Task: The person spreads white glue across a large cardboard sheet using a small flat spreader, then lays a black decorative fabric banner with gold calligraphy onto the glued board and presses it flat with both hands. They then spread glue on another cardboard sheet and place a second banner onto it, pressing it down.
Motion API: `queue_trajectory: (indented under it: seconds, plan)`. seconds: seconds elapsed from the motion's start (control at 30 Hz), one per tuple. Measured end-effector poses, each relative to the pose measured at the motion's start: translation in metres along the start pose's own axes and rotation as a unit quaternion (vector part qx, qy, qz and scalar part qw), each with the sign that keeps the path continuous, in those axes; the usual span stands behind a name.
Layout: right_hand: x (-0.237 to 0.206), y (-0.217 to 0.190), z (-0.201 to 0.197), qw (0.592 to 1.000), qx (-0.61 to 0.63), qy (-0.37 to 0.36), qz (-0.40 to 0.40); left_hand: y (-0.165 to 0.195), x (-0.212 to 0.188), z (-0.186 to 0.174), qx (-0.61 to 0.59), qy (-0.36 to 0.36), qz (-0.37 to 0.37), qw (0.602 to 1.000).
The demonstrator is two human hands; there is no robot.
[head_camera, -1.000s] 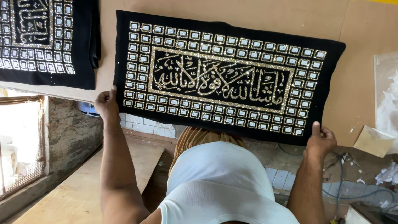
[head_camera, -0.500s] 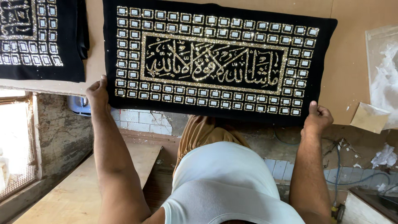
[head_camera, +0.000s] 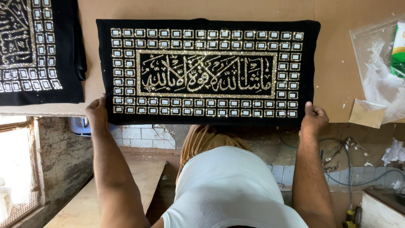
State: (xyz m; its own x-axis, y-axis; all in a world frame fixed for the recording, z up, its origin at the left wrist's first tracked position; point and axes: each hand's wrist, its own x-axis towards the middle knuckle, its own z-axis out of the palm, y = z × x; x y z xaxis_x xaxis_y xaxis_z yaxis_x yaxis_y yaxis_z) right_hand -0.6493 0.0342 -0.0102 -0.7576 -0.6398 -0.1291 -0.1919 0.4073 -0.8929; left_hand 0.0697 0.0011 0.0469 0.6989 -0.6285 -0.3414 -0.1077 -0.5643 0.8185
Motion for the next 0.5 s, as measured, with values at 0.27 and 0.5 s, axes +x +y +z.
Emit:
queue_trajectory:
  seconds: [0.27,0.5]
  plan:
    - [0.003,-0.016,-0.003,0.961,-0.210,0.038,-0.178,0.005,0.009,-0.001,0.384,0.091,0.087,0.915]
    - [0.027,-0.074,0.062,0.871,-0.360,-0.088,-0.323,0.037,0.019,0.073,0.406,0.008,0.350,0.844]
